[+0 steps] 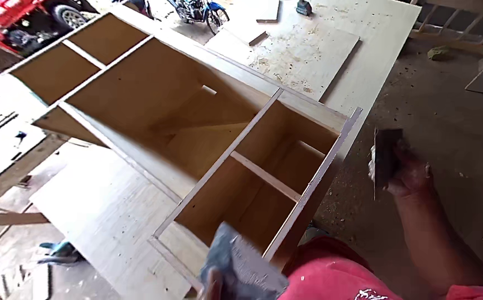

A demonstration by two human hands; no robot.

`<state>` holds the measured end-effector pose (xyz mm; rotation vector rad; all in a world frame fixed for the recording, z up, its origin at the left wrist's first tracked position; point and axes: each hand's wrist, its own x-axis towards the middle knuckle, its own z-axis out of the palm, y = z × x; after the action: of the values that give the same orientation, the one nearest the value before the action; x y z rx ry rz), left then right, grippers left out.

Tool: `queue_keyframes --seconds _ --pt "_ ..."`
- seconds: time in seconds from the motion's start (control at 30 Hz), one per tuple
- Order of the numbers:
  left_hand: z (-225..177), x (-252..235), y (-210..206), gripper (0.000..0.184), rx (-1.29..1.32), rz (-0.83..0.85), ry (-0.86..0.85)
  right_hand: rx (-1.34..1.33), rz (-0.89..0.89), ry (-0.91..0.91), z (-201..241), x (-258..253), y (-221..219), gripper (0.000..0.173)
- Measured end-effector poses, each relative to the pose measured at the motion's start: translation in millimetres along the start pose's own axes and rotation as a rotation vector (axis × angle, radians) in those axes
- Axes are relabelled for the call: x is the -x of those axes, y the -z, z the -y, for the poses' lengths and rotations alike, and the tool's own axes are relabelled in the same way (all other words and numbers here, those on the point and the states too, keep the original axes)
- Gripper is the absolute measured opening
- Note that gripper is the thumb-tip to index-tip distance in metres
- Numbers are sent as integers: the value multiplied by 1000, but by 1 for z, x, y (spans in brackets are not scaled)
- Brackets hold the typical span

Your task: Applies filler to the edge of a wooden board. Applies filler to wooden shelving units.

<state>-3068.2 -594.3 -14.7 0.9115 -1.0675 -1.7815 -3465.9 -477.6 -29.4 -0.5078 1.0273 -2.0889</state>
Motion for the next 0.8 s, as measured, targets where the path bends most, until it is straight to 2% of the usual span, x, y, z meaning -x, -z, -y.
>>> queue_keyframes --seconds 0.1,0.17,0.23,0.37,0.43,0.5,0.57,0.63,0.7,0.8 --pt "2 -12 -35 24 210 187 287 -99 281 -225 -33 32 -57 22" --pt "-1 -18 -49 23 338 349 469 -107 342 -350 -44 45 -90 21" --pt "-10 -18 -58 19 407 432 592 -50 391 -395 -47 55 -113 18" --pt "-18 -13 -48 19 504 511 608 13 470 -363 -44 70 -124 18" --pt "-18 -8 -41 20 510 535 607 15 525 -401 -46 76 -119 18" --pt "-14 -3 -31 19 515 527 583 106 535 -455 -46 81 -110 14" --pt "-9 0 -11 23 533 467 498 387 539 -456 -36 79 -98 11" --pt "-12 0 19 28 496 342 276 858 535 -351 -12 71 -95 13" --pt "-20 0 55 27 391 184 33 1187 489 -216 21 56 -101 15" --pt "-24 6 91 22 230 7 -130 1640 332 -176 68 11 -132 28"
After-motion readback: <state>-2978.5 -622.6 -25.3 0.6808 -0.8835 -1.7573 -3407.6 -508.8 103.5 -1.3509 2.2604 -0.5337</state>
